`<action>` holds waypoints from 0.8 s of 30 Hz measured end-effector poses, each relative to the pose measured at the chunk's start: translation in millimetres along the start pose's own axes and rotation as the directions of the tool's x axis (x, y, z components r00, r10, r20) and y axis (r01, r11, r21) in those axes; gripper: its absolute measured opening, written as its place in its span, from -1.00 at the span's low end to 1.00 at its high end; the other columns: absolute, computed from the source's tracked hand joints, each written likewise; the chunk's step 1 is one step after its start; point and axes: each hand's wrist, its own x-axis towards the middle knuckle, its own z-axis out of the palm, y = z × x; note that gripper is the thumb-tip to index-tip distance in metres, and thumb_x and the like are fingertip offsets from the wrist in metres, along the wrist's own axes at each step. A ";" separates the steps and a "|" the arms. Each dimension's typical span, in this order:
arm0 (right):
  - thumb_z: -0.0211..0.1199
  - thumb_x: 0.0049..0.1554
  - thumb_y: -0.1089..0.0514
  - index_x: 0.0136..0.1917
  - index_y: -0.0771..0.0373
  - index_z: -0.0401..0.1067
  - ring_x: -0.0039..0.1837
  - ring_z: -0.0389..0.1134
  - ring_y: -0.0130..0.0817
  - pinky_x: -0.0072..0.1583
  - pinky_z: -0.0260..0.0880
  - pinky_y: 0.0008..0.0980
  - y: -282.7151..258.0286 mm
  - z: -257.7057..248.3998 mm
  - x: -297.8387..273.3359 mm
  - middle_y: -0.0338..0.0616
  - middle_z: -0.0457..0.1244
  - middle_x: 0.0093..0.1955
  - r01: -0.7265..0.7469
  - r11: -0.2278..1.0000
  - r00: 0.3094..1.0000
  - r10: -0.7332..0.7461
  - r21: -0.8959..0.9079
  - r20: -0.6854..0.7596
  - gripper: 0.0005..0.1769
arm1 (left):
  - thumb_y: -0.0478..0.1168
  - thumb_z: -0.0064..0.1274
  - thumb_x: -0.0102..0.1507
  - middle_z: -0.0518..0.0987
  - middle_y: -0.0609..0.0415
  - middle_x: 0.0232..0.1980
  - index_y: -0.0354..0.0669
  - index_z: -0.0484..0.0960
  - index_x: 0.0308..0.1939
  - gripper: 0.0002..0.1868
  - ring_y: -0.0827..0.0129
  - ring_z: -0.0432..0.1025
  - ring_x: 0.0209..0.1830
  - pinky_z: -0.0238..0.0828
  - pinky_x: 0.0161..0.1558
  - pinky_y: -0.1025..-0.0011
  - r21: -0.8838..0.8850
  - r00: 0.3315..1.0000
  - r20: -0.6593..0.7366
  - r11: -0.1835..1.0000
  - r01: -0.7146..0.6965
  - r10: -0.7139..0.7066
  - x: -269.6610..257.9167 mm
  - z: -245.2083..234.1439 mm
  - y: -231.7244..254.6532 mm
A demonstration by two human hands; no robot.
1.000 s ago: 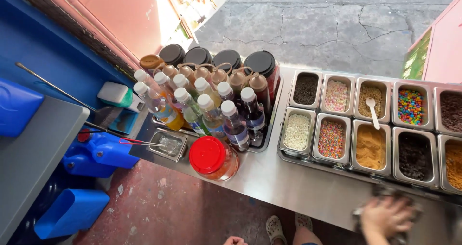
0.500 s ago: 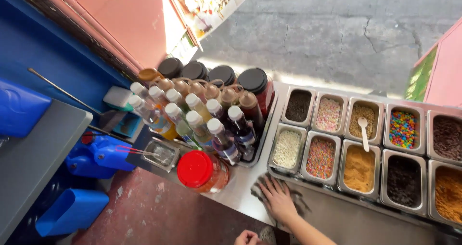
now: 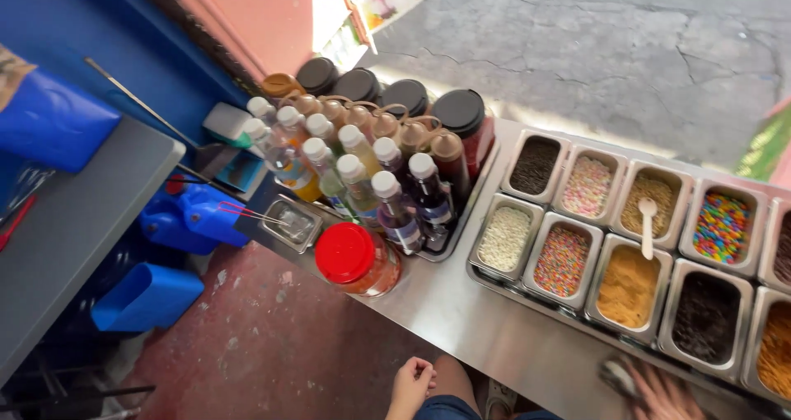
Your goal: Refilling various ice cream toppings into a metal display tray and wiping down the counter area with a cloth.
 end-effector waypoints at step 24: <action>0.17 0.22 -0.14 0.56 -0.15 0.21 0.60 -0.08 0.05 0.43 -0.17 0.36 -326.6 -214.6 124.4 -0.18 -0.08 0.68 0.847 0.475 0.524 -0.675 0.236 -0.519 -0.35 | -0.13 0.07 0.36 0.82 0.09 -0.17 -0.09 0.68 -0.13 -0.84 0.36 0.69 -0.34 0.59 -0.28 0.41 -0.179 0.887 -0.242 0.917 0.358 -0.393 79.2 -66.3 -98.5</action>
